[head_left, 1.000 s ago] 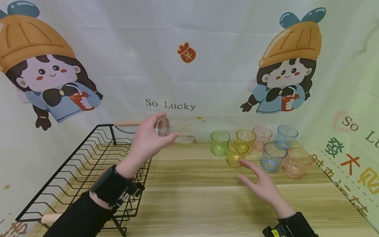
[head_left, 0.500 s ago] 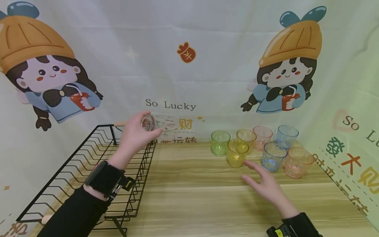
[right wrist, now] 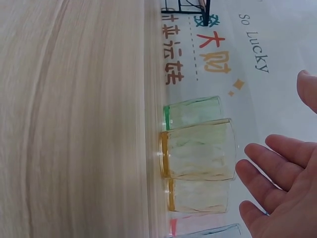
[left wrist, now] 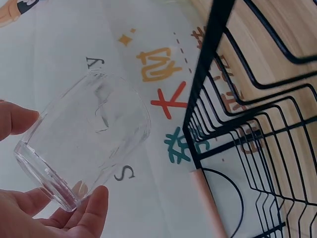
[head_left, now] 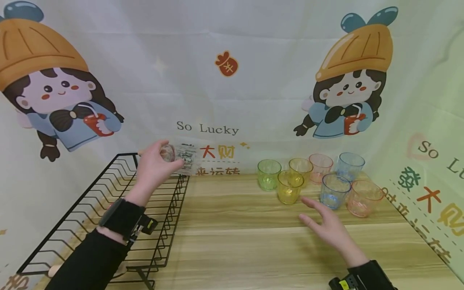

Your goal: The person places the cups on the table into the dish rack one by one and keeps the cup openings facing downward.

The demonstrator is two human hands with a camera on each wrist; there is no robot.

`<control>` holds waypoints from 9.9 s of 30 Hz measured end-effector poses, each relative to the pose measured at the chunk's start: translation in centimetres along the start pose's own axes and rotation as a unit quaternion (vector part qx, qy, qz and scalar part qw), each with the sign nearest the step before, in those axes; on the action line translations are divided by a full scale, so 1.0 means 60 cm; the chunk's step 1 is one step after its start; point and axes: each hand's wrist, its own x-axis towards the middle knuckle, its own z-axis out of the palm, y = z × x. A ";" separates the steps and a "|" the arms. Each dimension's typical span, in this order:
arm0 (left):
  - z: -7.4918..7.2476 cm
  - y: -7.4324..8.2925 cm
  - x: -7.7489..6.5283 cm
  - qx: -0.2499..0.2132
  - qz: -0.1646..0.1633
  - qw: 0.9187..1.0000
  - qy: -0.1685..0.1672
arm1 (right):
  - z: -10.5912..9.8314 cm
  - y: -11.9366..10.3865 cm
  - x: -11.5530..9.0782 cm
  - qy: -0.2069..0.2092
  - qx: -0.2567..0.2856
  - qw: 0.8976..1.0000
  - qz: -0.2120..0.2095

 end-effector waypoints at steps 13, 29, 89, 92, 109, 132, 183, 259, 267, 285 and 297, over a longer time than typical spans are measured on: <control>-0.005 -0.044 0.011 0.038 -0.024 0.999 0.008 | -0.014 0.015 -0.004 0.002 -0.033 0.999 0.000; 0.041 -0.224 0.109 0.081 -0.074 0.993 0.044 | -0.033 0.027 -0.015 -0.003 -0.048 0.999 0.016; -0.026 -0.225 0.102 0.150 -0.198 0.967 0.062 | -0.056 0.037 -0.016 0.023 -0.047 0.998 -0.017; -0.027 -0.228 0.102 0.152 -0.200 0.966 0.056 | -0.057 0.039 -0.017 0.023 -0.049 0.998 -0.015; -0.027 -0.242 0.105 0.170 -0.205 0.962 0.053 | -0.067 0.048 -0.020 0.036 -0.047 0.998 -0.015; -0.009 -0.249 0.111 0.161 -0.234 0.956 0.076 | -0.089 0.045 0.011 0.064 -0.092 0.993 -0.046; -0.039 -0.176 0.116 0.198 -0.166 0.965 0.050 | -0.116 0.043 0.025 0.059 -0.114 0.992 -0.018; -0.039 -0.191 0.109 0.263 -0.057 0.961 -0.070 | -0.109 0.070 0.052 0.026 -0.246 0.968 -0.042; -0.035 -0.189 0.105 0.253 -0.017 0.964 -0.075 | -0.104 0.079 0.060 0.011 -0.257 0.966 -0.024; -0.027 -0.170 0.097 0.235 0.014 0.966 -0.108 | -0.099 0.089 0.064 0.011 -0.282 0.959 -0.026; -0.021 -0.157 0.096 0.208 0.024 0.968 -0.142 | -0.093 0.095 0.068 0.020 -0.302 0.952 -0.036</control>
